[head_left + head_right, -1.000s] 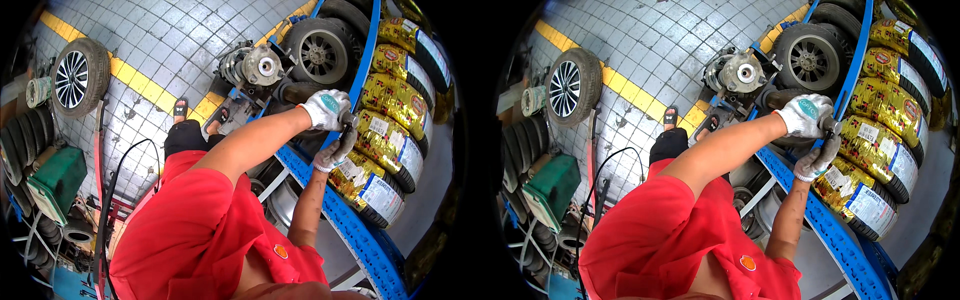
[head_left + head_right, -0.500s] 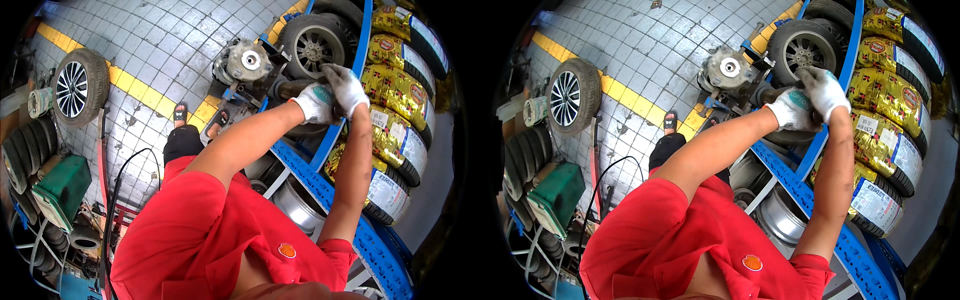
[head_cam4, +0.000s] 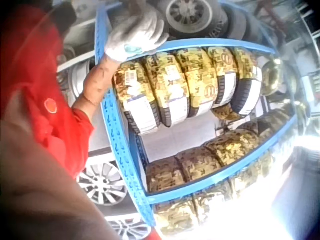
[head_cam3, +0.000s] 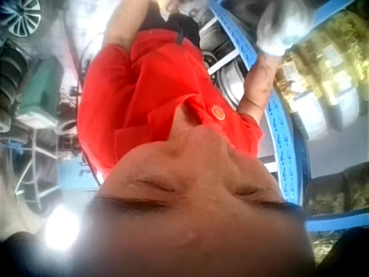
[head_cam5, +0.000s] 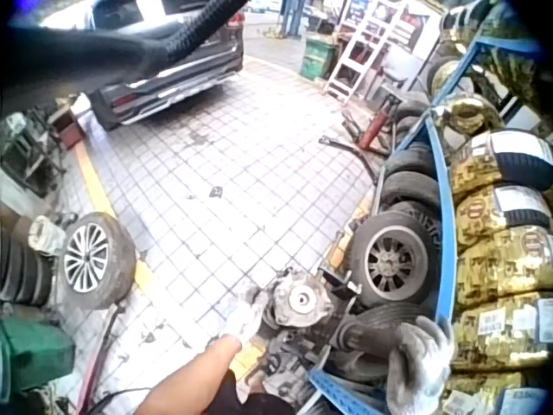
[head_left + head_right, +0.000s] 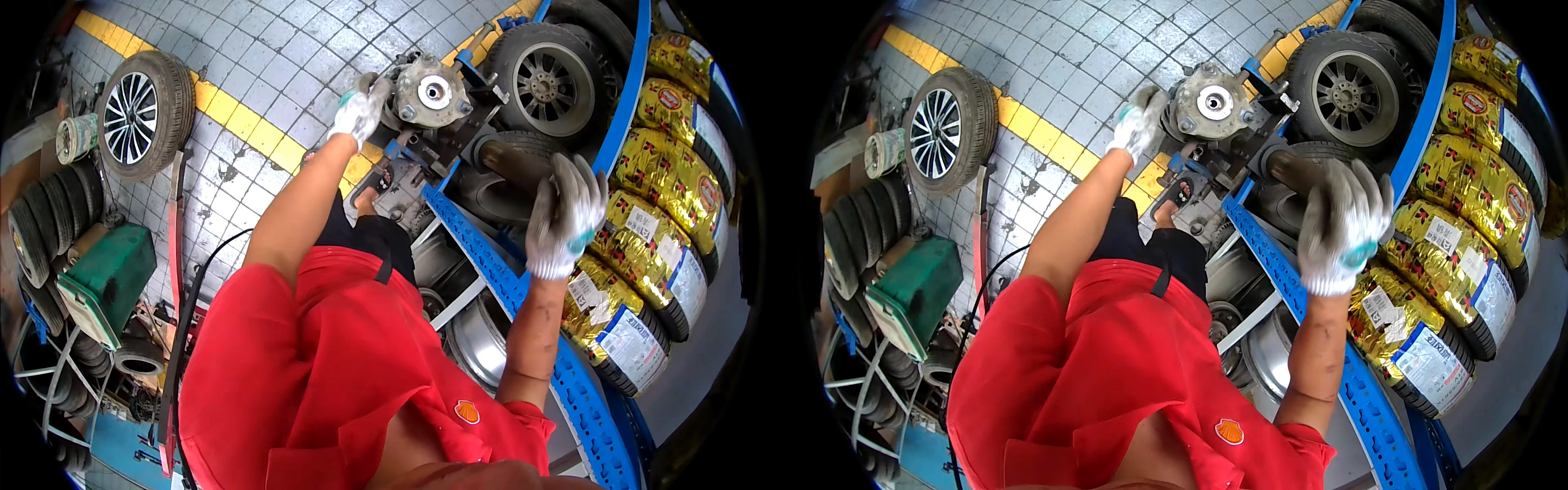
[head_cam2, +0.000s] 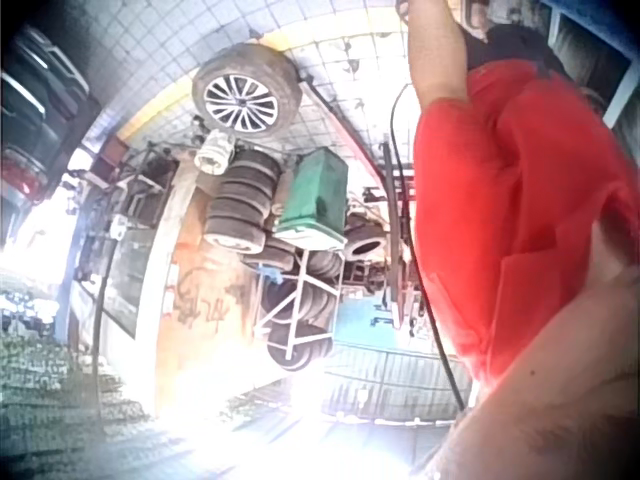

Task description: The person mounts a wheel hub assembly onto a blue stand, then repeatedly attaches and detaches a brake rotor and caliper bracket using both hands. The person walks to the floor to pick up a pneumatic impact wrench and a socket, then returns to the stand to continue handling the rotor and bracket.

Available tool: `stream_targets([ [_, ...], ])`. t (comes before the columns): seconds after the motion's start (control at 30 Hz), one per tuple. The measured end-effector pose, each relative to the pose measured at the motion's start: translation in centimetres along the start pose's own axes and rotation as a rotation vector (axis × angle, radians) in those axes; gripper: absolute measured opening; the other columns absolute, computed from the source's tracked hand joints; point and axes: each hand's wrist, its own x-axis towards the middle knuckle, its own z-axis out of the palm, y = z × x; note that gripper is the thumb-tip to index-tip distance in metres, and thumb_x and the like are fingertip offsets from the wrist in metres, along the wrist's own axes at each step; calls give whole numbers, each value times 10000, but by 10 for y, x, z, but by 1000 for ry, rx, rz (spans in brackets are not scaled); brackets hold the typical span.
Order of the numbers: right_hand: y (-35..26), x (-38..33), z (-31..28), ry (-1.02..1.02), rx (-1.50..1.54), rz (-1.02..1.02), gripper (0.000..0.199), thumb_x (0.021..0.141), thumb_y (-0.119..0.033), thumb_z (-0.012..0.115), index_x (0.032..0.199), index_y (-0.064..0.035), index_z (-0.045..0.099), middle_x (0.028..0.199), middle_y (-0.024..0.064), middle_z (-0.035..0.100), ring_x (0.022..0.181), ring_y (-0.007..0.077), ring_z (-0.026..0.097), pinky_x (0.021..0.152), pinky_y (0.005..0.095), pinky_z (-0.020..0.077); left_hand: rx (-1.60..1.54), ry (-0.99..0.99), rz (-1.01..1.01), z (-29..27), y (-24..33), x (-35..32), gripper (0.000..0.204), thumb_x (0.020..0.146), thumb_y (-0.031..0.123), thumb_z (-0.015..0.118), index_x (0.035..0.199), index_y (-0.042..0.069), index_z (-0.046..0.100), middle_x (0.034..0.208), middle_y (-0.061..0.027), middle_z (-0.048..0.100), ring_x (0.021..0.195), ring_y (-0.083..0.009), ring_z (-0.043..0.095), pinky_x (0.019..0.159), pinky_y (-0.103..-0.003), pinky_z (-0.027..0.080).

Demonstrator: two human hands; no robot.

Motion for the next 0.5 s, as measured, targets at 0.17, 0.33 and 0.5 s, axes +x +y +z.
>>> stream_targets([
  [0.17, -45, -8, 25, -22, 493, 94, 258, 798, -12, 752, 1041, -97, 752, 1074, 78, 777, 1046, 282, 720, 1132, 534, 405, -130, -255, -44, 46, -62, 116, 754, 1026, 585, 480, 1513, 11, 516, 1465, -273, 600, 1357, -415, 572, 1118, -430, 441],
  [0.33, -34, 11, 73, 109, 390, 67, 319, 818, -24, 734, 1133, -70, 721, 1139, 97, 753, 1117, 331, 687, 1069, 533, 463, -372, -348, -261, 74, -60, 115, 766, 992, 598, 566, 1512, 37, 529, 1451, -243, 622, 1306, -393, 610, 1076, -441, 473],
  [0.5, -20, -40, 150, -63, 559, 479, 478, 912, -132, 734, 1358, -7, 613, 1342, 210, 648, 1269, 384, 603, 1137, 471, 435, -126, -146, -251, 94, -16, 72, 810, 927, 616, 626, 1428, -19, 584, 1414, -290, 632, 1340, -409, 594, 1105, -431, 465],
])
